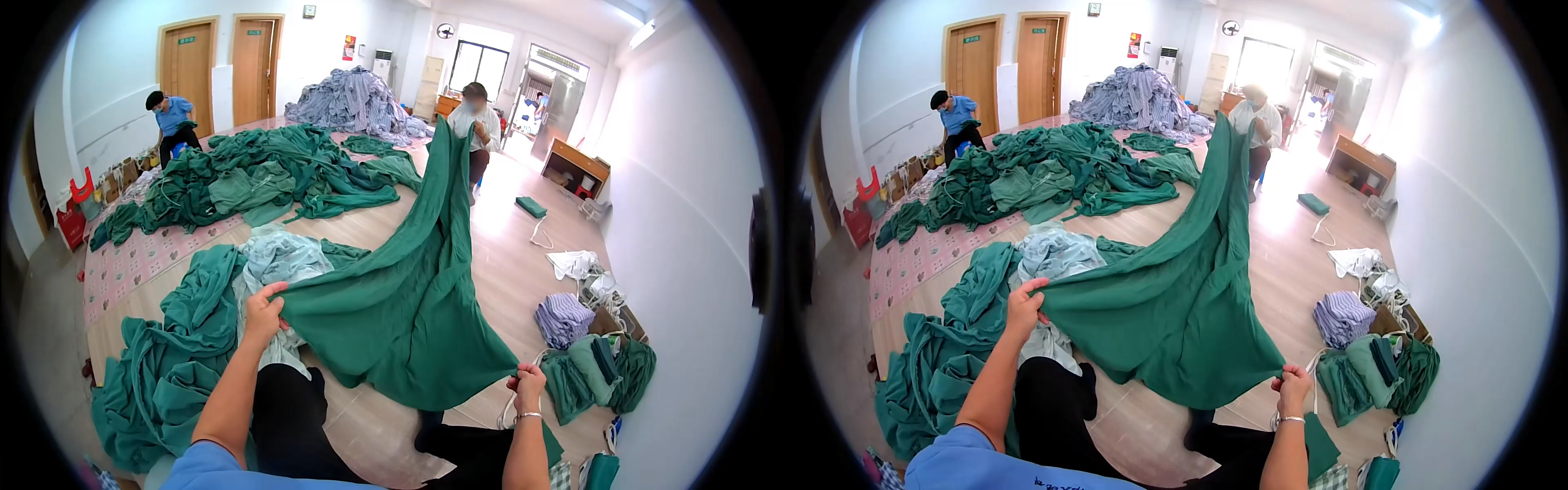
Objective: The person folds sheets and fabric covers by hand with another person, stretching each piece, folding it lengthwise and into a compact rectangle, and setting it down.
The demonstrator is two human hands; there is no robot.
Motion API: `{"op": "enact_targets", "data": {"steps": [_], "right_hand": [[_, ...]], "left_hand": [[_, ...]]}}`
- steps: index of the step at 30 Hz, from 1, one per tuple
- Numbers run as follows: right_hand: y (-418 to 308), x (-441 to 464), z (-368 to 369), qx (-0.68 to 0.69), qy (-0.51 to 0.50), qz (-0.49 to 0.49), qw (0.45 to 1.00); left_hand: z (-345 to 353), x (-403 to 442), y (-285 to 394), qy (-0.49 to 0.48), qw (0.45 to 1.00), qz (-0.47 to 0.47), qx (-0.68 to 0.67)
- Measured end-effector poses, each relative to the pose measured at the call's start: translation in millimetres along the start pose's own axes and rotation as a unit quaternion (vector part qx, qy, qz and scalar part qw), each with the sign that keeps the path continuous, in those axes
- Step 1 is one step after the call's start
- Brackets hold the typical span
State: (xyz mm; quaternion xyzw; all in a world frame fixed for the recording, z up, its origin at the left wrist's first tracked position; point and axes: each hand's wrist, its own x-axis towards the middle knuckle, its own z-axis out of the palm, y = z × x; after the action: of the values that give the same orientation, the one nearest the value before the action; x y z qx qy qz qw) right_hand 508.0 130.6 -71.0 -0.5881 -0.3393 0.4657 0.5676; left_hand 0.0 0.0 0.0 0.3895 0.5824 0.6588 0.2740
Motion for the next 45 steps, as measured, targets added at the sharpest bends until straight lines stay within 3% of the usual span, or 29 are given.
{"op": "enact_targets", "data": {"steps": [6,25,38,45], "right_hand": [[1.9,-1.0,15.0,0.01,-0.039,-0.047,0.998],[7.4,0.1,10.7,0.022,-0.072,-0.047,0.996],[-2.5,-8.0,16.1,0.043,-0.074,-0.037,0.996],[-7.4,-20.7,23.2,0.038,-0.129,-0.079,0.988]], "left_hand": [[13.1,-0.7,0.5,-0.009,1.0,0.014,0.002],[34.9,-17.8,-18.4,-0.02,1.0,-0.007,0.0],[45.5,-22.3,-15.4,-0.035,0.999,0.031,0.012],[63.5,-37.6,-0.4,-0.049,0.995,0.072,0.044]]}}
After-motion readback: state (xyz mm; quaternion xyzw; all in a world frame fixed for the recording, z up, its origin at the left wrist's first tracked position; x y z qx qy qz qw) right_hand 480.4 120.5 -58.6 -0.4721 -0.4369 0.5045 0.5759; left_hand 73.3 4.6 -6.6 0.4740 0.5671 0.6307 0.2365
